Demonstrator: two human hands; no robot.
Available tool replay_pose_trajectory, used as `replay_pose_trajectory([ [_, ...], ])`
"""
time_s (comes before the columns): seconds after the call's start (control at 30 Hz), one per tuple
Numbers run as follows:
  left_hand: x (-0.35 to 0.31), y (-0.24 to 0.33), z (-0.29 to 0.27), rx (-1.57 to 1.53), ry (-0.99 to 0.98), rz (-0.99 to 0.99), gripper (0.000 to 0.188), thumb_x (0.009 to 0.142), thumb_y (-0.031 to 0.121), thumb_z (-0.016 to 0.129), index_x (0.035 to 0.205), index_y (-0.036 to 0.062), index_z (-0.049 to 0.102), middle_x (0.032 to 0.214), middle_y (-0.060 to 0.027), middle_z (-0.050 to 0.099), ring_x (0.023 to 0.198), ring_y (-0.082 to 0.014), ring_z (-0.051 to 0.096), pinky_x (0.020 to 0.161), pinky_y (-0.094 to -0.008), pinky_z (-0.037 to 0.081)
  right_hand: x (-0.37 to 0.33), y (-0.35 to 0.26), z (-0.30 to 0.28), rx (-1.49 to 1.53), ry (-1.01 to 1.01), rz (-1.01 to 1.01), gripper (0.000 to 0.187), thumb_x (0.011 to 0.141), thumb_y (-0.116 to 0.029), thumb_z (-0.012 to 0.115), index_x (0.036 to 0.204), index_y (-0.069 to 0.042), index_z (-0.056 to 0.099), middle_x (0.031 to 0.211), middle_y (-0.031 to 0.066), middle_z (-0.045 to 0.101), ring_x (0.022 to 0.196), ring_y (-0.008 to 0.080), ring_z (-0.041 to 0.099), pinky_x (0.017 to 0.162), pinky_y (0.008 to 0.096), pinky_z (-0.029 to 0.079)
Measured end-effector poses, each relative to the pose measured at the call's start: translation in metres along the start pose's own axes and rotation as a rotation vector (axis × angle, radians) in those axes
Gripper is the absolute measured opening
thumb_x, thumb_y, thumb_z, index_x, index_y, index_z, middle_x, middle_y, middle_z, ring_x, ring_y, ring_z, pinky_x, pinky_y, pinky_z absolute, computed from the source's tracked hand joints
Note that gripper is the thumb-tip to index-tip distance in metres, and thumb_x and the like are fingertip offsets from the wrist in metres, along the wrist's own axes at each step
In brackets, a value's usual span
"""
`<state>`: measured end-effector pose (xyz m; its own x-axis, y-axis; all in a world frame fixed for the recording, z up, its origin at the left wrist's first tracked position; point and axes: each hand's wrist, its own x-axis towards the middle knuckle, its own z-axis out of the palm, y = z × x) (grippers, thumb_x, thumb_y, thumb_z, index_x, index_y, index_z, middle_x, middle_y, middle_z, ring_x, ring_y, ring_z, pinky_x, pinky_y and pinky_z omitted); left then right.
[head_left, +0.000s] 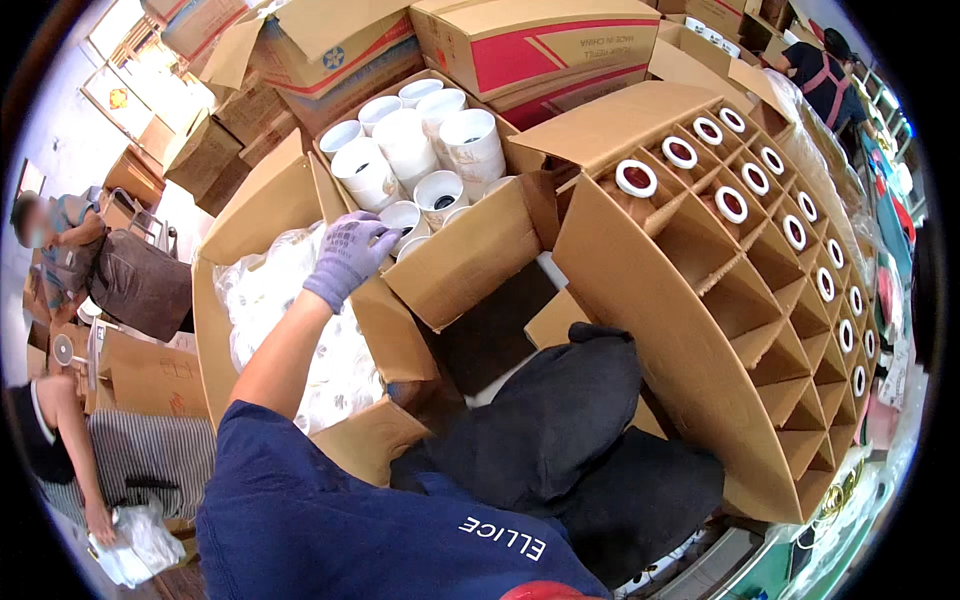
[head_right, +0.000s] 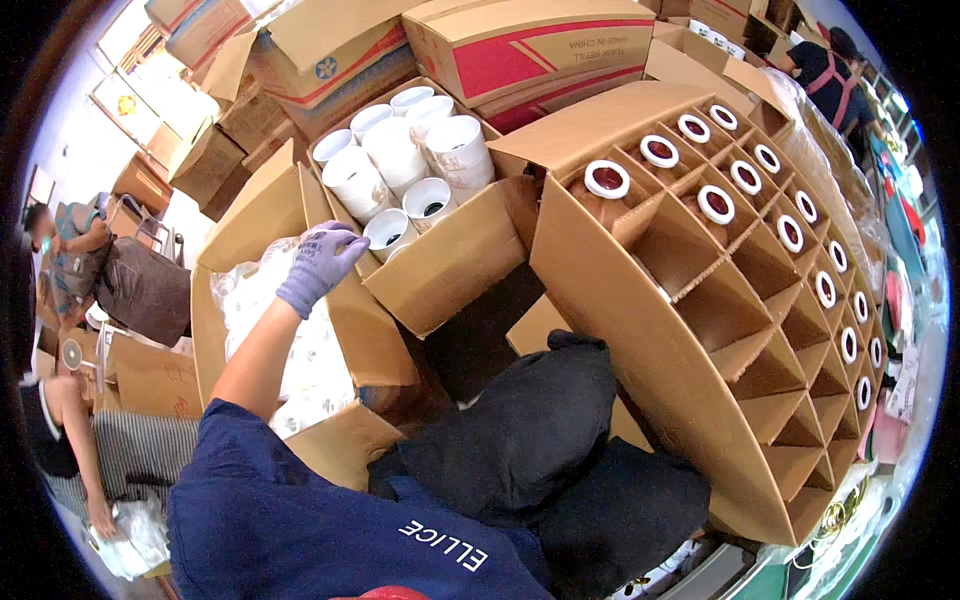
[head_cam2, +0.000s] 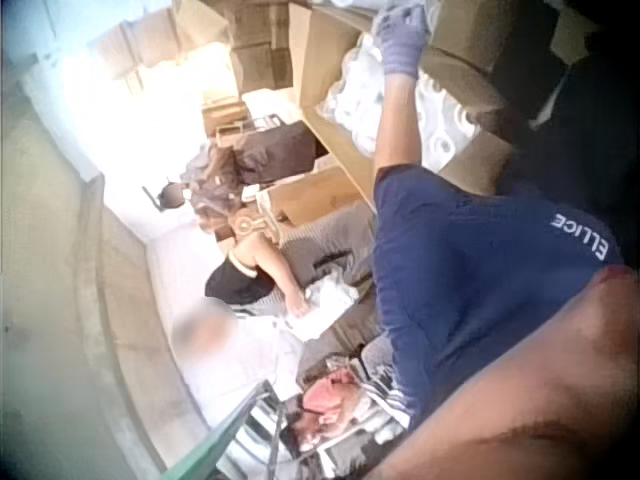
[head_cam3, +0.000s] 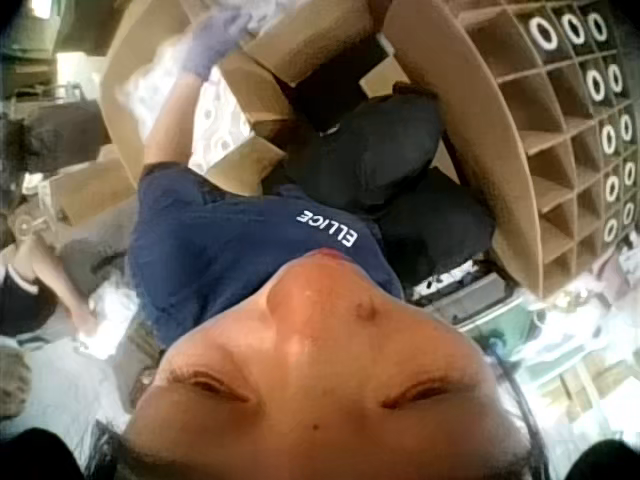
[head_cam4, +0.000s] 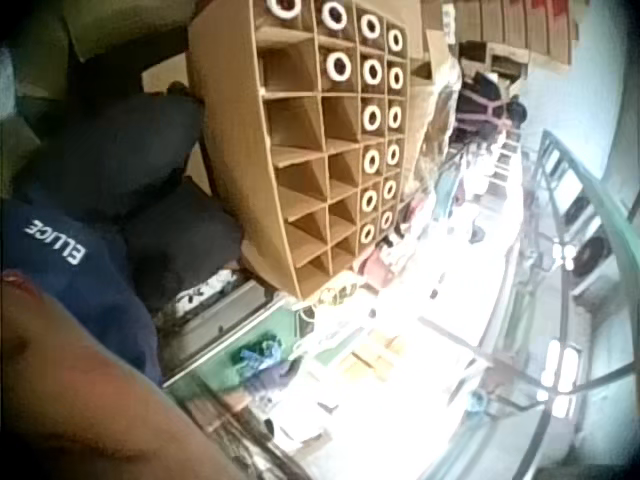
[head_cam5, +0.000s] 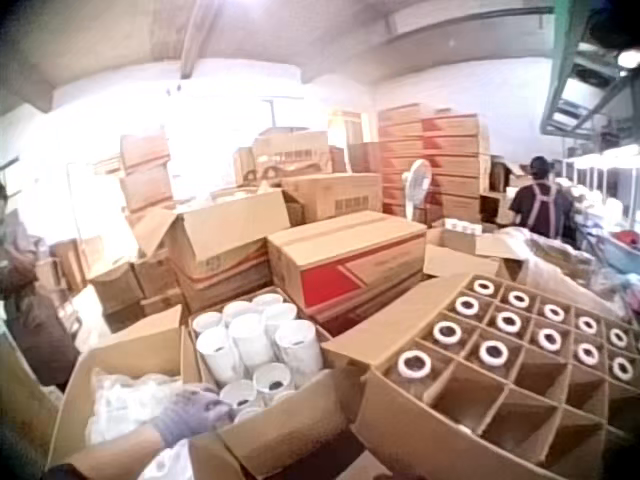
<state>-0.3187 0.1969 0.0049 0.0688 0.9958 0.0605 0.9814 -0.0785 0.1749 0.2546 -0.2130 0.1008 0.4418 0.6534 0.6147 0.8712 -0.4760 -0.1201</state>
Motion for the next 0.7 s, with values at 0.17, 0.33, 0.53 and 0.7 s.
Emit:
replay_pose_trajectory([
  [0.17,0.092,-0.05,0.05,0.227,-0.276,-0.042,0.054,0.081,0.041,0.067,0.125,0.0092,0.062,0.115,-0.0177,0.067,0.115,-0.0318,0.06,0.099,-0.0427,0.046,0.023,-0.06,0.055,0.074,-0.192,-0.179,0.039,0.092,-0.023,0.067,0.118,0.006,0.065,0.112,0.0221,0.067,0.105,0.0349,0.063,0.092,0.0451,0.05],
  [0.33,0.229,-0.031,0.14,0.374,-0.102,0.049,0.083,0.074,0.041,0.076,0.144,0.0127,0.042,0.144,-0.0217,0.045,0.133,-0.04,0.044,0.109,-0.0499,0.038,0.024,-0.071,0.111,0.06,-0.262,-0.243,0.029,0.09,-0.014,0.071,0.113,0.004,0.068,0.111,0.0217,0.068,0.098,0.0372,0.065,0.089,0.0443,0.051],
  [0.53,0.322,-0.03,0.221,0.308,-0.023,0.055,0.097,0.071,0.041,0.078,0.151,0.0131,0.032,0.149,-0.021,0.039,0.14,-0.0399,0.034,0.116,-0.0561,0.023,0.038,-0.106,0.131,0.011,-0.383,-0.256,0.029,0.092,-0.012,0.069,0.117,0.002,0.067,0.113,0.0209,0.067,0.107,0.0365,0.062,0.099,0.0441,0.047],
  [0.7,0.297,-0.024,0.139,0.208,0.463,0.28,0.083,0.079,0.044,0.069,0.148,0.0101,0.038,0.144,-0.0197,0.047,0.134,-0.0395,0.042,0.113,-0.0513,0.031,0.028,-0.118,0.135,0.029,-0.325,-0.265,0.024,0.093,-0.015,0.069,0.111,0.001,0.071,0.108,0.0182,0.07,0.1,0.0327,0.066,0.092,0.0417,0.051],
])
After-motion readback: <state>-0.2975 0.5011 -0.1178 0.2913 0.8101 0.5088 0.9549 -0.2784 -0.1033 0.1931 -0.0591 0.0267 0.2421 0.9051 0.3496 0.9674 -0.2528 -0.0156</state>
